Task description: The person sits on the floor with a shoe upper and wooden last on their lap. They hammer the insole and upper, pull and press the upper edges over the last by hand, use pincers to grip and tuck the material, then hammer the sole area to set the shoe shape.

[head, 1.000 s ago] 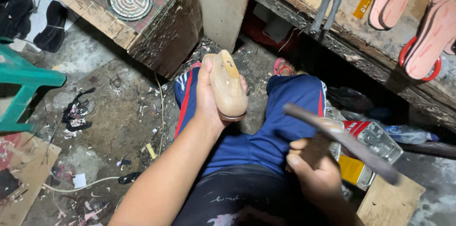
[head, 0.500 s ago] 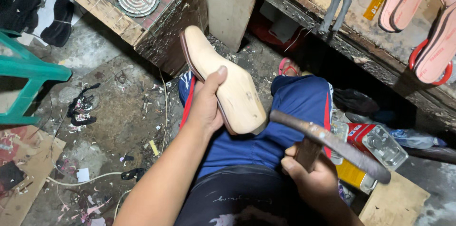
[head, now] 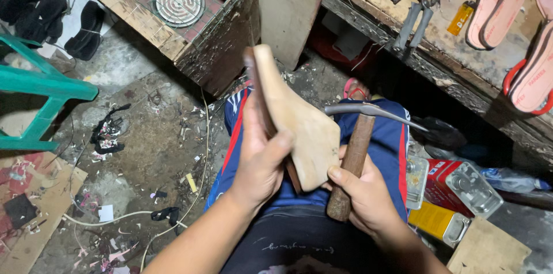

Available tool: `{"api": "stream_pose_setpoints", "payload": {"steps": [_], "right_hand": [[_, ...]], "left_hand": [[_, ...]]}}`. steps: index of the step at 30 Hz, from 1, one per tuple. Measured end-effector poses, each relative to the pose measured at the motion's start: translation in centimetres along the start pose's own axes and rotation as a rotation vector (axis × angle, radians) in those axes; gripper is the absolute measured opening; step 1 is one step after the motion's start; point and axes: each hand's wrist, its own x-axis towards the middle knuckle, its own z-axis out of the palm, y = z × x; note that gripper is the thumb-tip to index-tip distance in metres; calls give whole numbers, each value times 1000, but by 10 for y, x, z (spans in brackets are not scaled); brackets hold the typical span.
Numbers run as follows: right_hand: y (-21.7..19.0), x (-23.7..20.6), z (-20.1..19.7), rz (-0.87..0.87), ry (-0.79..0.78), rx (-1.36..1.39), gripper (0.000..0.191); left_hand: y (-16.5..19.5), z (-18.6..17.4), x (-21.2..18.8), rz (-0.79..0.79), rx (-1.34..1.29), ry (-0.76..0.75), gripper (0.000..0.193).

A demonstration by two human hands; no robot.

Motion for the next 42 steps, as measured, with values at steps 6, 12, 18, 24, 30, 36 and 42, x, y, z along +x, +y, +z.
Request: {"api": "stream_pose_setpoints", "payload": {"steps": [6, 12, 18, 24, 30, 36, 42], "right_hand": [[-1, -5, -11, 153, -211, 211, 32], [-2, 12, 11, 309, -29, -259, 39], [-23, 1, 20, 146, -3, -686, 39], [-33, -9, 34, -104, -152, -905, 27], [-48, -4, 58, -357, -182, -1041, 53], [-86, -18, 73, -580, -174, -1137, 53], [-95, -20, 88, -581, -154, -1126, 46]], "left_hand": [[38, -14, 0, -123, -178, -219, 90], [43, -28, 19, -117, 5, -188, 75], [40, -47, 23, 374, 659, -19, 63], [57, -56, 23, 275, 656, -136, 63], [66, -64, 40, 21, 349, -252, 34], [49, -65, 50, 117, 342, -247, 52], [42, -61, 47, 88, 343, -257, 56]]}}
